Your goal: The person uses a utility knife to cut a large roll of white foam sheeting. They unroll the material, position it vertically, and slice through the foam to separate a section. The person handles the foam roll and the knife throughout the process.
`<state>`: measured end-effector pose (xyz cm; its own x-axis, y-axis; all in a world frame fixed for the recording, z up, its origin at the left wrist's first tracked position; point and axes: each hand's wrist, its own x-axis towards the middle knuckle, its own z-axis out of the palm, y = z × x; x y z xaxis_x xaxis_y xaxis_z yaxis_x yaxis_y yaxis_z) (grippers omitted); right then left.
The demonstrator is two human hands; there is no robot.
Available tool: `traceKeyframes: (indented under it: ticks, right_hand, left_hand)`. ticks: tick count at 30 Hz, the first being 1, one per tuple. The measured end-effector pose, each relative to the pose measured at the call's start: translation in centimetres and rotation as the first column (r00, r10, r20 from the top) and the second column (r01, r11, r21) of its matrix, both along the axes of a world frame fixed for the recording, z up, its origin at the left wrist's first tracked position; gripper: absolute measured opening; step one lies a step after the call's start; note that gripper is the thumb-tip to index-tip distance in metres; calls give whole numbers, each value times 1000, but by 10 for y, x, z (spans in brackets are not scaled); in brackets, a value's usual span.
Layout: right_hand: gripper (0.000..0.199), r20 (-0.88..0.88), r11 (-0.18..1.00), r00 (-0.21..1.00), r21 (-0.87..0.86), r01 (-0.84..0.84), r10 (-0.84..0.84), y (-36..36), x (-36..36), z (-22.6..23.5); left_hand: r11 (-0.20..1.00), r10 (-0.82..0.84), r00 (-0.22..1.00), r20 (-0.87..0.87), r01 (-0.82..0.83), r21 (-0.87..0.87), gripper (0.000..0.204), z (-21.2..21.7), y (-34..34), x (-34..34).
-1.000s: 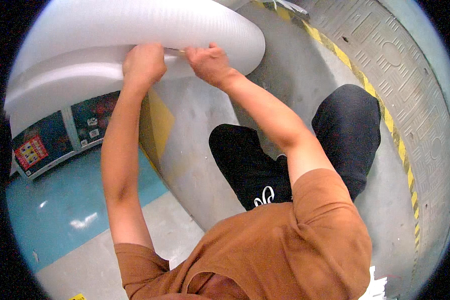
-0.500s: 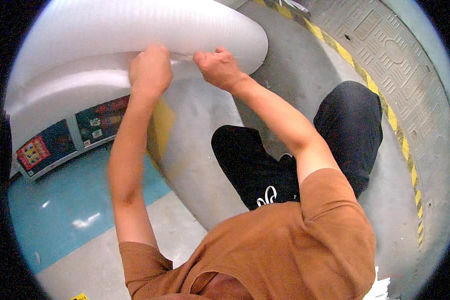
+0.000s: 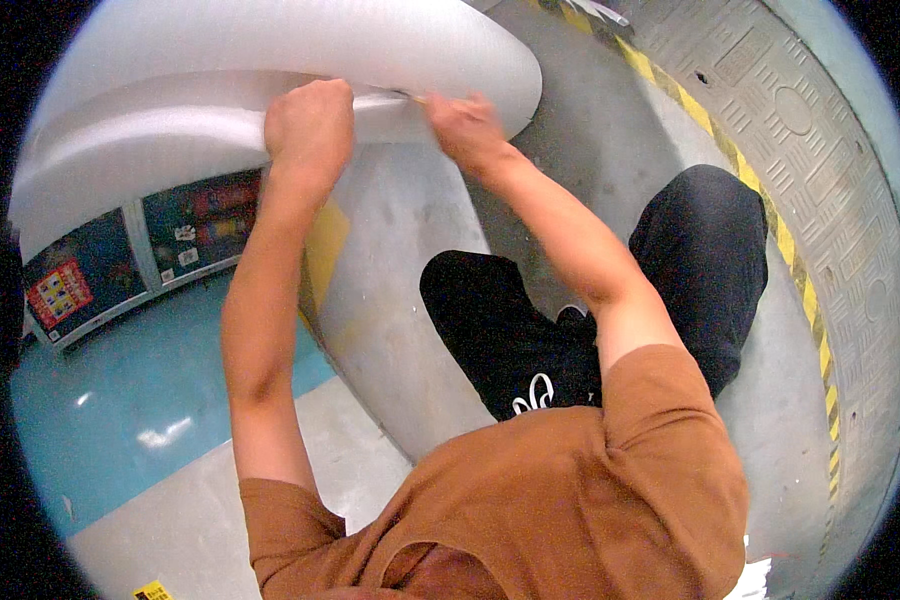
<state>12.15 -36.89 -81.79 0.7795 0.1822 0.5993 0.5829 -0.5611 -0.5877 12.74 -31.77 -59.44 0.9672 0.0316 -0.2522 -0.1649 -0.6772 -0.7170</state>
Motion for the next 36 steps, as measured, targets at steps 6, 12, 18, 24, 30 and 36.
traceKeyframes:
  ticks: [6, 12, 18, 24, 30, 36]
  right_hand:
    - [5, -80, 994, 993, -58, -88, 83, -23, -20, -26]
    - [9, 78, 990, 994, 111, -82, 74, 11, 8, 42]
    - [8, -15, 999, 999, 12, -38, 38, 13, 10, 5]
    - [9, -156, 992, 983, -62, -107, 96, -30, -18, -70]
    - [7, 124, 994, 989, 60, -93, 85, -10, 8, -17]
    - [9, 96, 995, 993, 71, -74, 67, -6, 11, -15]
  left_hand:
    - [1000, -10, 1000, -10, 10, -26, 9, -2, -2, -2]
    - [997, -42, 999, 29, 44, -69, 9, -4, 6, -9]
    - [996, -86, 996, 27, 85, 35, 8, -7, 4, -13]
    - [936, -312, 926, 212, 261, 236, 6, -40, 26, -25]
    - [971, 52, 998, -29, -44, 236, 20, -29, -1, -1]
    - [984, 55, 997, 46, -62, 164, 23, -30, 8, -1]
